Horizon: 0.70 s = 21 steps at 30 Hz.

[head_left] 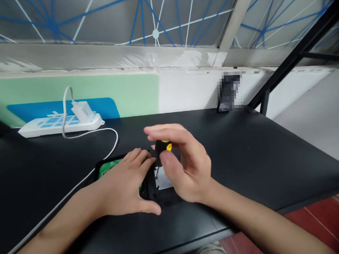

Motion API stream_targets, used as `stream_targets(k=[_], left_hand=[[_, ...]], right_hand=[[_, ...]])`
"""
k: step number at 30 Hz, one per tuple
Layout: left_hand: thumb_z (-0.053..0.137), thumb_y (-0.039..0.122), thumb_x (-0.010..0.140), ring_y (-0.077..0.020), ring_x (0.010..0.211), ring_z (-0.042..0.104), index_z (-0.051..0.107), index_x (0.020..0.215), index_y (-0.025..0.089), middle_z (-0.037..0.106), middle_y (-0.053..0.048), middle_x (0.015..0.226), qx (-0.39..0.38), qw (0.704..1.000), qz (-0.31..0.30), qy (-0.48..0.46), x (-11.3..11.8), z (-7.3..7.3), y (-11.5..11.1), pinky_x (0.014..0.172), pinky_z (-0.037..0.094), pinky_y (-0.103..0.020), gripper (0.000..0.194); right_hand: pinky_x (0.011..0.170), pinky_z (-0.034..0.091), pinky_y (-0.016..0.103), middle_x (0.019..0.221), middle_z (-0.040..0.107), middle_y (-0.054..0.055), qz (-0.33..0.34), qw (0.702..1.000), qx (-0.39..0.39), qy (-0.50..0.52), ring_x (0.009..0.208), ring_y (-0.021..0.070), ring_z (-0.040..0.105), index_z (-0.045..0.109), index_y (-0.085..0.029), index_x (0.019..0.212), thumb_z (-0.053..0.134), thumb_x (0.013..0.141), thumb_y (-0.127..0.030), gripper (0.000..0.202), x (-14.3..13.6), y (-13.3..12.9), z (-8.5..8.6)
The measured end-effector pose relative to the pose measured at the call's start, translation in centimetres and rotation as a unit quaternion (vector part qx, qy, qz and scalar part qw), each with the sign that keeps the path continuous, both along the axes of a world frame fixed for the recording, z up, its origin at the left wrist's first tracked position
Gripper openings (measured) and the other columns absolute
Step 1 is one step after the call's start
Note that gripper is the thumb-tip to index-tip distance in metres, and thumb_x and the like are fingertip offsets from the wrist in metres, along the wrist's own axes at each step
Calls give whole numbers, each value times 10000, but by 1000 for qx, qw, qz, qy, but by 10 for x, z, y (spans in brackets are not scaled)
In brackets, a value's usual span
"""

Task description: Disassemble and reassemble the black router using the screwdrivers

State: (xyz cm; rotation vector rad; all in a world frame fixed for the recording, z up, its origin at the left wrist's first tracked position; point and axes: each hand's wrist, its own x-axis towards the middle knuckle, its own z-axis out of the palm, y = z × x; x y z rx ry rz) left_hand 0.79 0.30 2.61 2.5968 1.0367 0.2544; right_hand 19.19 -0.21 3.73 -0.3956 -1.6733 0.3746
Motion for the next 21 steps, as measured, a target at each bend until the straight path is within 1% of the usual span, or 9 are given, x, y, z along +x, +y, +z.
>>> stream_targets(k=[3, 5, 7, 9, 11, 13, 16, 18, 21], left_hand=[[814, 701, 660, -418, 1126, 562, 617, 1307, 212, 620, -140, 1242, -19, 999, 9, 28, 1, 1, 0, 987, 474, -599, 834], [818, 694, 665, -422, 1143, 555, 605, 1309, 192, 609, -151, 1244, -24, 999, 10, 38, 1, 2, -1, 1015, 460, -601, 844], [800, 726, 671, -437, 1195, 525, 604, 1308, 186, 595, -159, 1257, -20, 999, 4, 41, 1, 2, -1, 1060, 423, -613, 858], [779, 761, 670, -455, 1225, 496, 608, 1306, 181, 583, -168, 1270, -16, 999, 3, 41, 0, 2, 0, 1068, 406, -627, 878], [768, 758, 685, -447, 1209, 502, 593, 1334, 181, 577, -167, 1281, -18, 999, 5, 43, -1, 0, 0, 1044, 421, -620, 886], [752, 768, 696, -434, 1193, 512, 571, 1374, 198, 578, -157, 1291, -13, 999, 0, 34, -1, -1, 0, 1035, 424, -614, 904], [736, 790, 692, -427, 1183, 521, 570, 1389, 226, 593, -138, 1278, -4, 1000, -5, 16, -1, -1, 0, 1042, 415, -604, 912], [752, 770, 687, -422, 1165, 532, 610, 1339, 229, 606, -130, 1249, -8, 1000, -1, 25, 0, 1, 0, 1028, 430, -589, 858], [772, 726, 690, -416, 1155, 539, 653, 1255, 227, 613, -121, 1211, -19, 999, 5, 39, 0, 3, -1, 1002, 456, -578, 764]], right_hand=[[732, 613, 320, 961, 692, 36, -53, 998, 28, -8, 912, 171, 636, 682, -224, 1115, 708, 898, -169, 225, 0, 3, 2], [684, 586, 304, 895, 676, 13, -76, 997, 32, -9, 833, 155, 609, 687, -240, 1108, 732, 888, -168, 236, 0, 5, 1], [705, 594, 314, 940, 698, 27, -68, 997, 20, -5, 853, 156, 643, 665, -240, 1175, 651, 930, -142, 264, 0, 5, -1], [759, 617, 332, 1039, 720, 59, -35, 999, -12, 5, 920, 164, 690, 613, -225, 1270, 537, 975, -135, 318, 1, 4, -4], [837, 633, 356, 1135, 725, 87, 2, 999, -41, 17, 1009, 174, 714, 565, -210, 1327, 461, 1004, -150, 344, 1, 3, -8], [908, 631, 393, 1211, 718, 100, 21, 998, -55, 21, 1096, 190, 712, 545, -210, 1338, 424, 1024, -176, 339, 2, 3, -10], [926, 629, 427, 1259, 696, 98, 10, 998, -54, 10, 1139, 206, 696, 559, -234, 1317, 411, 1035, -214, 319, 3, 4, -11], [881, 631, 418, 1212, 682, 91, -16, 999, -34, 5, 1082, 210, 688, 589, -245, 1285, 509, 1009, -250, 288, 4, 6, -10], [760, 612, 359, 1030, 659, 47, -54, 998, 18, -1, 930, 187, 651, 653, -246, 1202, 739, 880, -230, 334, 5, 8, -5]])
